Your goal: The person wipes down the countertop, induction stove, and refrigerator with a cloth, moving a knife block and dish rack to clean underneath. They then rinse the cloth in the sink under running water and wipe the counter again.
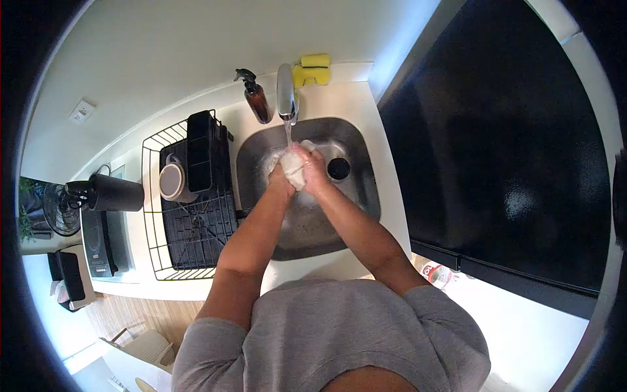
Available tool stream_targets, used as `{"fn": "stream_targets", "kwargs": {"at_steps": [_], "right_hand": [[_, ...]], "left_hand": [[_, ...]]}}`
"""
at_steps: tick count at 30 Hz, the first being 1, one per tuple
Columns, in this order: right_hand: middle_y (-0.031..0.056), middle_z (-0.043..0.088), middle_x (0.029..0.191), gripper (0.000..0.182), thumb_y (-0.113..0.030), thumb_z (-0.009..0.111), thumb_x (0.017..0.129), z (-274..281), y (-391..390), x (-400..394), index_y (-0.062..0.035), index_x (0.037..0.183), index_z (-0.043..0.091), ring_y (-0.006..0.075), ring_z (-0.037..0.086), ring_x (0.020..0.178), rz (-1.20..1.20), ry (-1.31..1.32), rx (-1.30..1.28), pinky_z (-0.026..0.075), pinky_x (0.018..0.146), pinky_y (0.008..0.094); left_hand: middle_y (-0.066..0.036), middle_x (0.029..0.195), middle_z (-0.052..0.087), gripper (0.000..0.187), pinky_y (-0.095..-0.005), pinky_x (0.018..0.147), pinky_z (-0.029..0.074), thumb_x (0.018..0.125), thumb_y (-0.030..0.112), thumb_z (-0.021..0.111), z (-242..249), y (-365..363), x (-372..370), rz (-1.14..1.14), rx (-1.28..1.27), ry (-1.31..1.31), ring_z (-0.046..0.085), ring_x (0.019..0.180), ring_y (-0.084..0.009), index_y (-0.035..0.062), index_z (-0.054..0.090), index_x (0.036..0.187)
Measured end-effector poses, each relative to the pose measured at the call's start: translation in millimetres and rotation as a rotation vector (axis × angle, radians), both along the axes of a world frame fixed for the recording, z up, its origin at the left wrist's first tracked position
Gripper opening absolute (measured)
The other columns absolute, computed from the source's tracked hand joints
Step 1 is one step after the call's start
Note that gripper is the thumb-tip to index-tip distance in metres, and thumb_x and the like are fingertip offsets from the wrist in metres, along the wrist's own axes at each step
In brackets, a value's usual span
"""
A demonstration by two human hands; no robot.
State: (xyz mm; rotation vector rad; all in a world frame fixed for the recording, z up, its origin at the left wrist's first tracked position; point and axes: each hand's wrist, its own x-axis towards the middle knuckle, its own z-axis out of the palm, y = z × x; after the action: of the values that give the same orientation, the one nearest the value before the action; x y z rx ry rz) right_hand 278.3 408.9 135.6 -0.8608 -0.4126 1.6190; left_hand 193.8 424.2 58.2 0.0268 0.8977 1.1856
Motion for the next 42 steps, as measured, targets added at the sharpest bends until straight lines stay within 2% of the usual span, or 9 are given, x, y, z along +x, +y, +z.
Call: {"fn": "stream_targets", "kwargs": {"at_steps": [3, 7, 11, 20, 23, 27, 29, 37, 42], "right_hand": [[0.0061, 0.060, 0.075, 0.020, -0.017, 0.070, 0.072, 7, -16, -14, -0.0042, 0.080, 0.057, 0.0183, 0.059, 0.066, -0.036, -0.664, 0.275, 0.047, 0.061, 0.0322], [0.0150, 0.059, 0.072, 0.017, -0.020, 0.064, 0.072, 6, -13, -16, -0.0040, 0.073, 0.057, 0.0340, 0.057, 0.066, -0.148, -1.197, 0.499, 0.044, 0.060, 0.0410], [0.0164, 0.058, 0.069, 0.016, -0.019, 0.062, 0.071, -22, 19, 3, -0.0034, 0.070, 0.058, 0.0378, 0.057, 0.064, -0.080, -1.193, 0.189, 0.044, 0.060, 0.0437], [0.0189, 0.058, 0.076, 0.020, -0.020, 0.061, 0.069, -20, -13, -29, -0.0006, 0.076, 0.060, 0.0371, 0.057, 0.076, -0.061, -0.895, 0.269, 0.045, 0.069, 0.0408], [0.0199, 0.058, 0.074, 0.025, -0.024, 0.062, 0.068, -9, -17, -30, -0.0005, 0.076, 0.060, 0.0392, 0.057, 0.074, -0.055, -1.166, 0.410, 0.045, 0.069, 0.0432], [0.0217, 0.060, 0.070, 0.025, -0.023, 0.062, 0.068, -13, 10, -6, 0.0002, 0.076, 0.060, 0.0396, 0.059, 0.071, 0.022, -1.245, 0.119, 0.045, 0.067, 0.0455], [0.0215, 0.059, 0.070, 0.024, -0.022, 0.061, 0.070, -28, 23, 4, 0.0013, 0.077, 0.060, 0.0388, 0.059, 0.070, -0.052, -1.106, -0.033, 0.045, 0.067, 0.0440], [0.0228, 0.058, 0.084, 0.029, -0.025, 0.062, 0.068, -9, -30, -30, 0.0017, 0.077, 0.058, 0.0392, 0.057, 0.079, 0.109, -1.135, 0.339, 0.045, 0.071, 0.0439], [0.0216, 0.061, 0.078, 0.029, -0.027, 0.063, 0.069, -23, 2, -8, -0.0008, 0.081, 0.062, 0.0393, 0.059, 0.075, 0.134, -1.180, 0.049, 0.045, 0.070, 0.0413]], "left_hand": [[-0.011, 0.103, 0.059, 0.045, -0.0406, 0.083, 0.047, 0.092, 0.044, 0.033, 3, -2, 11, -0.041, -0.019, 0.031, 0.058, 0.093, -0.0264, 0.0066, 0.052, 0.110], [-0.012, 0.103, 0.059, 0.045, -0.0402, 0.083, 0.047, 0.092, 0.043, 0.032, 29, -7, 20, -0.111, -0.047, 0.116, 0.058, 0.094, -0.0266, 0.0072, 0.052, 0.111], [-0.012, 0.103, 0.059, 0.045, -0.0398, 0.083, 0.047, 0.092, 0.043, 0.031, 51, -9, 23, -0.181, -0.073, 0.204, 0.058, 0.094, -0.0267, 0.0079, 0.051, 0.111], [-0.013, 0.106, 0.058, 0.042, -0.0424, 0.084, 0.045, 0.093, 0.040, 0.030, 9, 10, -1, -0.084, -0.136, -0.221, 0.057, 0.093, -0.0284, 0.0097, 0.052, 0.112], [-0.013, 0.106, 0.058, 0.042, -0.0422, 0.084, 0.045, 0.093, 0.040, 0.029, -16, -16, -16, -0.081, -0.066, -0.445, 0.057, 0.093, -0.0283, 0.0104, 0.052, 0.113], [-0.013, 0.107, 0.058, 0.042, -0.0420, 0.083, 0.045, 0.093, 0.040, 0.028, -22, -11, 6, -0.061, 0.004, -0.663, 0.057, 0.093, -0.0283, 0.0111, 0.051, 0.113], [-0.012, 0.106, 0.058, 0.038, -0.0393, 0.084, 0.044, 0.092, 0.037, 0.031, 27, -9, 27, -0.077, -0.192, 0.121, 0.056, 0.093, -0.0276, 0.0126, 0.053, 0.112], [-0.012, 0.100, 0.060, 0.036, -0.0398, 0.078, 0.047, 0.089, 0.035, 0.040, 22, -12, 23, -0.064, -0.236, 0.165, 0.059, 0.087, -0.0266, 0.0076, 0.056, 0.105], [-0.014, 0.097, 0.061, 0.035, -0.0409, 0.073, 0.049, 0.088, 0.034, 0.045, 19, -17, 21, -0.053, -0.280, 0.239, 0.060, 0.082, -0.0265, 0.0044, 0.057, 0.102]]}}
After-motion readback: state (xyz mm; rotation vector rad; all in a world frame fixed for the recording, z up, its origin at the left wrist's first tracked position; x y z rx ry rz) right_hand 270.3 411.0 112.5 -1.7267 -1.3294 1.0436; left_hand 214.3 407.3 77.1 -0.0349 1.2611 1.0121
